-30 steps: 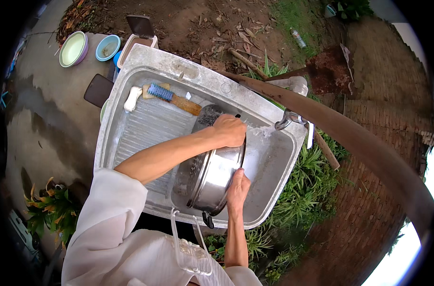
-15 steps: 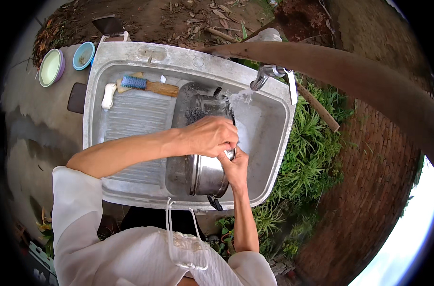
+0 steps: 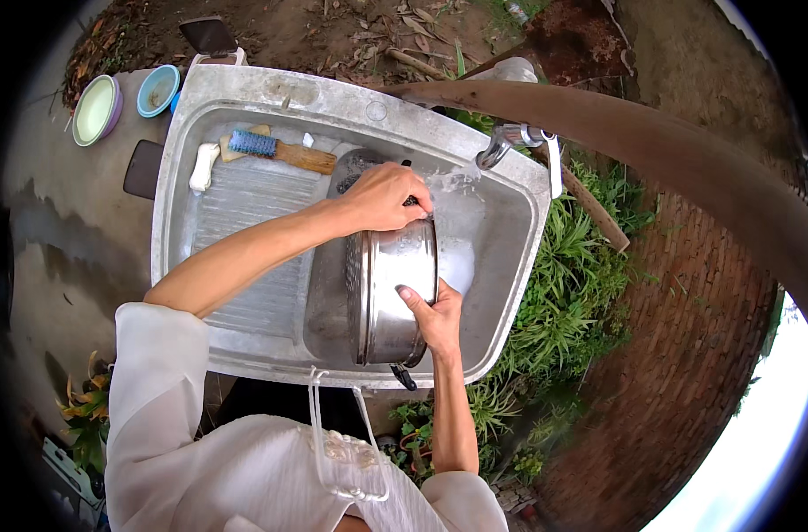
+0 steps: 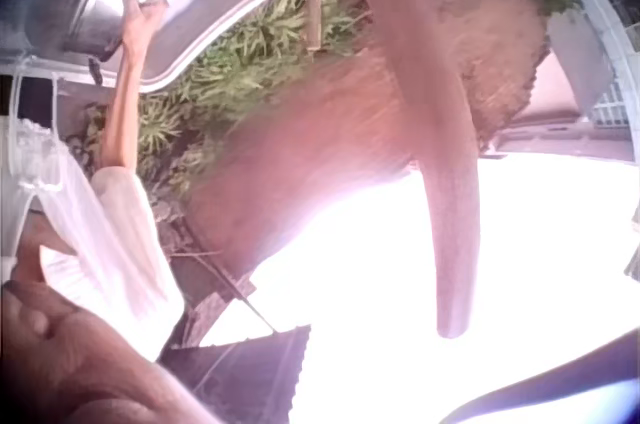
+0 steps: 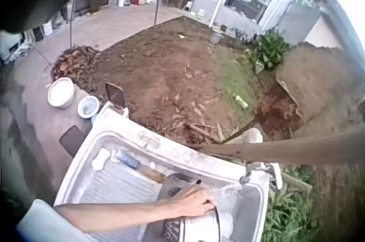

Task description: The person washes a metal steamer pot and its perforated insert by hand in an outdoor sink, using water and a cloth to scrub the surfaces.

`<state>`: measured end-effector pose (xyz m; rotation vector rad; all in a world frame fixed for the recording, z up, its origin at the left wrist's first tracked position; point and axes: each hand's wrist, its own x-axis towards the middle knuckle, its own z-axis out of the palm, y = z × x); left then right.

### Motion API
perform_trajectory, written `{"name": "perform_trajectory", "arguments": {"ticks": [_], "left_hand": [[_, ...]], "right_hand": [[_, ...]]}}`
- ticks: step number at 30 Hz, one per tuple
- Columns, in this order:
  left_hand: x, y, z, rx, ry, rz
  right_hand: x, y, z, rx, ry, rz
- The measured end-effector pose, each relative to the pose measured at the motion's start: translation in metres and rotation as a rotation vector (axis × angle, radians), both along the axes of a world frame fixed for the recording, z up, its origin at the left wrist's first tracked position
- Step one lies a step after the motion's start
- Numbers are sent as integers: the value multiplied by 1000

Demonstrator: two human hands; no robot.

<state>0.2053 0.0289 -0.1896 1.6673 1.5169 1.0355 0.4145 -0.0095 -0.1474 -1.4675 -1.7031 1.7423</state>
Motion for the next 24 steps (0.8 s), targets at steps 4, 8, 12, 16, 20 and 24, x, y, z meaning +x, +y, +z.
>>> {"name": "perform_trajectory", "arguments": {"ticks": [4,8,12,16,20,24], "left_hand": [[30,-12,37,135,-30,-305],[-1,0,32,-35,-105,-156],[1,7,22,64,0,1],[21,-17,37,426,88,-209],[8,-13,28,571,285,-160],[22,-20,31,551,256,-161]], "right_hand": [[4,33,-12,-12,226,47],[-18,38,-16,-171,377,53],[-34,64,-30,-364,395,-145],[-40,97,-31,-446,511,-474],[-53,109,-26,-463,327,-431],[-54,124,-29,-473,222,-442]]}}
